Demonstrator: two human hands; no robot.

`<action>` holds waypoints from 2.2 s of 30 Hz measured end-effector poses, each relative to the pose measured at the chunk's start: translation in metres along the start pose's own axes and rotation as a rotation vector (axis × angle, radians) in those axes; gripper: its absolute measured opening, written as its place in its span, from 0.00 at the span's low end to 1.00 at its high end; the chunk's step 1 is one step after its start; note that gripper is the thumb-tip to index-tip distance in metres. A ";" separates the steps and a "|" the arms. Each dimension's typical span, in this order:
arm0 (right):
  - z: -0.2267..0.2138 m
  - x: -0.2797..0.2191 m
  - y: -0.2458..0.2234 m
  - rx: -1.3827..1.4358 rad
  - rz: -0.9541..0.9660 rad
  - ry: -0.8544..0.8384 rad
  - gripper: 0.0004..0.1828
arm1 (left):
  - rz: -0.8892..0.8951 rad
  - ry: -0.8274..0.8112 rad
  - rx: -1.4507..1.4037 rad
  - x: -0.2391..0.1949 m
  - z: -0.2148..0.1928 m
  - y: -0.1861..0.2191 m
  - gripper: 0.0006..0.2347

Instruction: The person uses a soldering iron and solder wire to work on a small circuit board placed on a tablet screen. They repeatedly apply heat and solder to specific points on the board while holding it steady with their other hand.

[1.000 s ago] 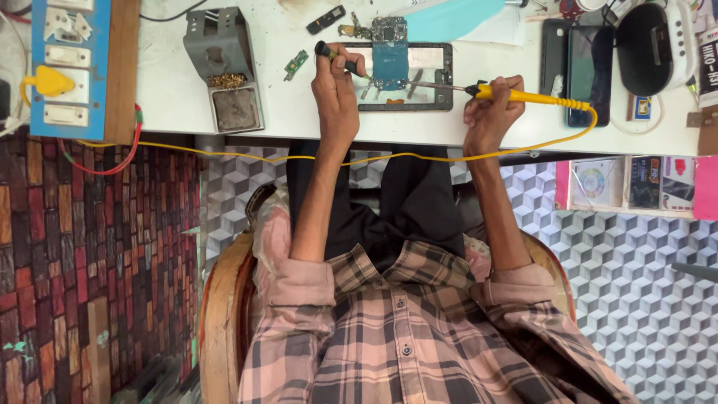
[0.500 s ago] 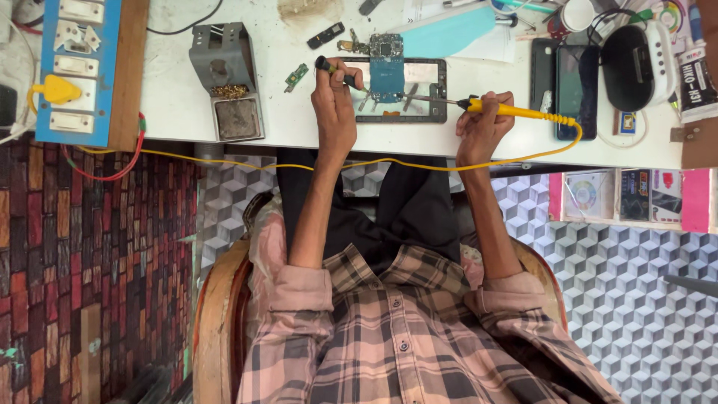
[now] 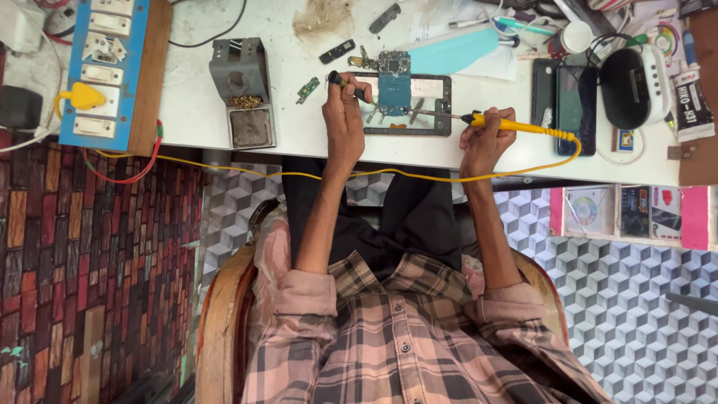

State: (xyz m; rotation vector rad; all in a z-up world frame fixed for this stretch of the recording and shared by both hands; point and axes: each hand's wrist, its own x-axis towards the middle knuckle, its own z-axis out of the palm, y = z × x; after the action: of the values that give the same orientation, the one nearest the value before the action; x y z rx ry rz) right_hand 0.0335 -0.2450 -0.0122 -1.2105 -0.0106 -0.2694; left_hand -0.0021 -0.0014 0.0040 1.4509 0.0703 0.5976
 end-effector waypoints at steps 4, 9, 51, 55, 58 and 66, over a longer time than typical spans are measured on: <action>0.001 -0.001 0.000 -0.041 -0.054 -0.027 0.14 | -0.001 -0.003 0.017 0.000 -0.001 0.001 0.13; 0.006 -0.008 -0.003 -0.151 -0.115 -0.011 0.12 | 0.008 -0.004 0.038 0.001 -0.001 0.004 0.13; 0.006 -0.007 -0.004 -0.059 -0.069 -0.010 0.16 | -0.007 -0.015 0.028 0.001 -0.001 0.005 0.13; 0.008 -0.008 -0.006 -0.078 -0.061 -0.007 0.15 | 0.003 -0.013 0.008 0.002 -0.001 0.003 0.14; 0.010 -0.009 -0.008 -0.105 -0.049 0.004 0.15 | -0.006 -0.008 0.020 0.002 -0.001 0.003 0.14; 0.009 -0.009 -0.009 -0.088 -0.070 -0.021 0.15 | -0.016 -0.003 0.045 0.001 -0.001 0.003 0.13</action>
State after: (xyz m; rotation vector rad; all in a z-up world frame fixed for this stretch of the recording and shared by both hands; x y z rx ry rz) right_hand 0.0244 -0.2376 -0.0025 -1.3018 -0.0604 -0.3212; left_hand -0.0025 -0.0001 0.0075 1.4939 0.0934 0.5836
